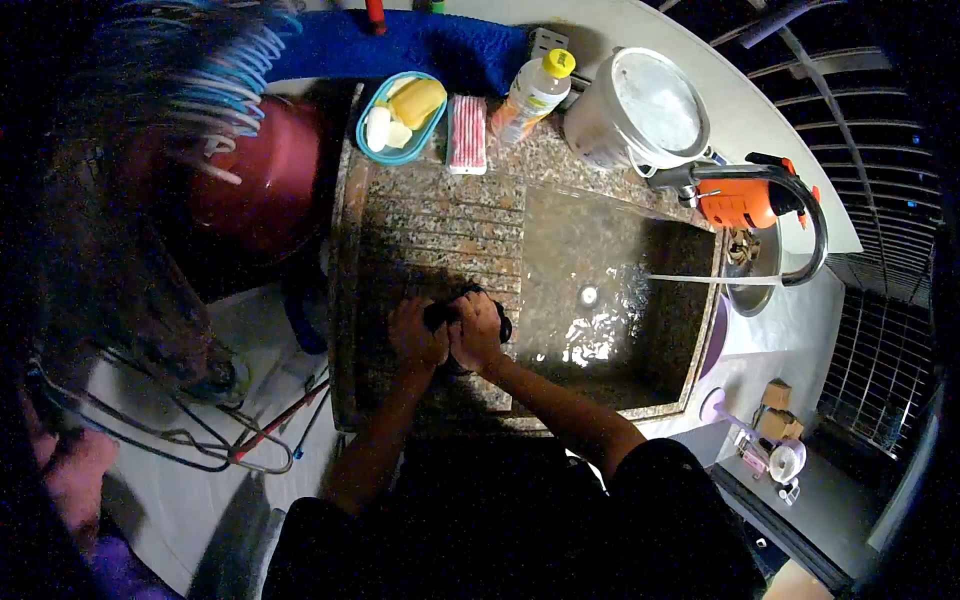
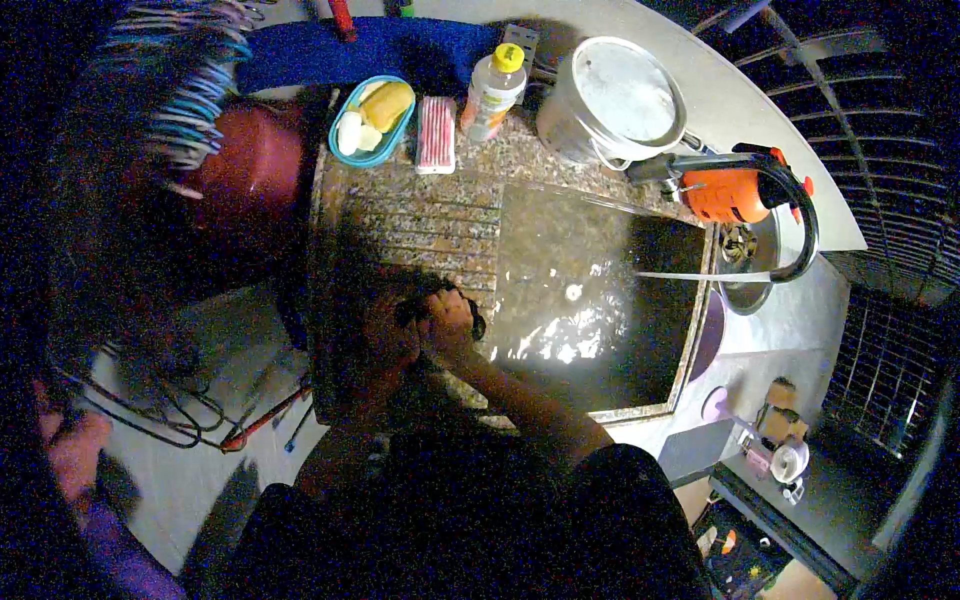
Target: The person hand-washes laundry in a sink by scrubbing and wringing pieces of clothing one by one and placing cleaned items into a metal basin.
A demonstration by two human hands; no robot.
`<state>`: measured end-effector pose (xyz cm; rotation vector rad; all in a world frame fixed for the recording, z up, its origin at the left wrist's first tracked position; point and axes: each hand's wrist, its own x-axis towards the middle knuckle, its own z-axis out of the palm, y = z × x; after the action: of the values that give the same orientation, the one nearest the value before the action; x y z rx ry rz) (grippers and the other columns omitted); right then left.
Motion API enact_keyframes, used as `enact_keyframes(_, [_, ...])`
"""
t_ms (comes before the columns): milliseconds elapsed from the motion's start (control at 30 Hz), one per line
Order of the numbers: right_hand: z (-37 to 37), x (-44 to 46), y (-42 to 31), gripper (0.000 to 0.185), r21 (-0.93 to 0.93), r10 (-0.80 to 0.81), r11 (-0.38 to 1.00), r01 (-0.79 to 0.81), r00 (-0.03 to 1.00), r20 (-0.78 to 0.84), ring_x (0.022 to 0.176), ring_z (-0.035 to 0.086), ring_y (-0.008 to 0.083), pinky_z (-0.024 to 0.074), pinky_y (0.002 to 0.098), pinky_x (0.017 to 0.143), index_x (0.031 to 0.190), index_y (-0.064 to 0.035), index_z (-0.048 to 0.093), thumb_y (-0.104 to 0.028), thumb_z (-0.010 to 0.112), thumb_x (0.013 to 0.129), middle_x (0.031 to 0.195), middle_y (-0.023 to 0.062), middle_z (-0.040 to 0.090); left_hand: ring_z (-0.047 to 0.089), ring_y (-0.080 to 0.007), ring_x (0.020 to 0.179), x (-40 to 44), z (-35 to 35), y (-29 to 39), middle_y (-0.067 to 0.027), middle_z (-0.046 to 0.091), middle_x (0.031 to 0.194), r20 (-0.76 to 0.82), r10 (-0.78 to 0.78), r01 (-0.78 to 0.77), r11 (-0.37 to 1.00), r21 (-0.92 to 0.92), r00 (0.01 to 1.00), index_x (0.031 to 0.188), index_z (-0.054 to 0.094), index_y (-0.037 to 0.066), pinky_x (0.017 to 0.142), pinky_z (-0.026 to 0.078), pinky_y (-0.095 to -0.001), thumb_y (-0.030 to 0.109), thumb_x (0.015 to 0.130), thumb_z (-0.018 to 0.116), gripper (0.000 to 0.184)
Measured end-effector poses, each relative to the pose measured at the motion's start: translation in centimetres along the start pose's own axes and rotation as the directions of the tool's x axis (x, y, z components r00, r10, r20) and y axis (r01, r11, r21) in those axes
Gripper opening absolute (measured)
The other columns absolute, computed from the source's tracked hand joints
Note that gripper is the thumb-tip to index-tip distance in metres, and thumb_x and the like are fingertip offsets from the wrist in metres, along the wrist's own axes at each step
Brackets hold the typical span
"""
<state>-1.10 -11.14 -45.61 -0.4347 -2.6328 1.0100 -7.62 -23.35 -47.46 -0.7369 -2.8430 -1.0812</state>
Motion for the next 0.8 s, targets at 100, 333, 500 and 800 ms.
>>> enact_keyframes(100, [-0.4,0.4,-0.2,0.022,0.045,-0.021,0.999,0.022,1.0,-0.01,0.083,0.052,0.0412,0.0424,0.051,0.072,0.094,-0.0052,0.056,-0.012,0.059,0.074,0.088,0.0177,0.052,0.058,-0.038,0.093,0.3,-0.7,0.5,-0.013,0.064,0.093,0.199,-0.096,0.103,0.994,-0.025,0.975,0.091,0.065,0.009,0.084,0.044,-0.0515,0.034,0.069,0.069,0.033])
enact_keyframes(333, [-0.1,0.3,-0.2,0.022,0.021,-0.022,0.999,0.024,0.997,-0.069,0.082,0.051,0.0411,0.041,0.052,0.069,0.092,-0.0054,0.055,-0.012,0.059,0.071,0.087,0.018,0.051,0.061,-0.0388,0.092,-0.6,0.3,0.3,-0.015,0.067,0.093,0.047,-0.094,0.1,0.982,-0.159,0.994,0.09,0.066,0.007,0.087,0.045,-0.0489,0.027,0.072,0.067,0.027])
enact_keyframes(500, [-1.3,0.2,-1.8,0.021,0.001,-0.001,1.0,0.001,0.995,-0.101,0.084,0.055,0.0401,0.0463,0.0502,0.074,0.091,-0.0051,0.058,-0.014,0.062,0.072,0.085,0.0175,0.055,0.062,-0.0443,0.09,-1.0,1.7,0.0,-0.0221,0.067,0.094,-0.145,-0.11,0.086,0.983,-0.16,0.983,0.099,0.068,0.001,0.088,0.048,-0.0512,0.029,0.079,0.063,0.035])
enact_keyframes(800, [-1.8,-0.9,3.0,0.05,0.794,0.49,0.487,-0.364,0.866,0.097,0.102,0.065,0.0279,0.0501,0.0404,0.088,0.114,-0.0043,0.066,-0.049,0.054,0.095,0.107,0.0152,0.069,0.06,-0.0385,0.112,1.7,1.4,6.3,-0.0203,0.065,0.123,0.164,-0.558,0.57,0.711,-0.412,0.814,0.123,0.058,-0.007,0.098,0.045,-0.0451,0.036,0.098,0.048,0.051])
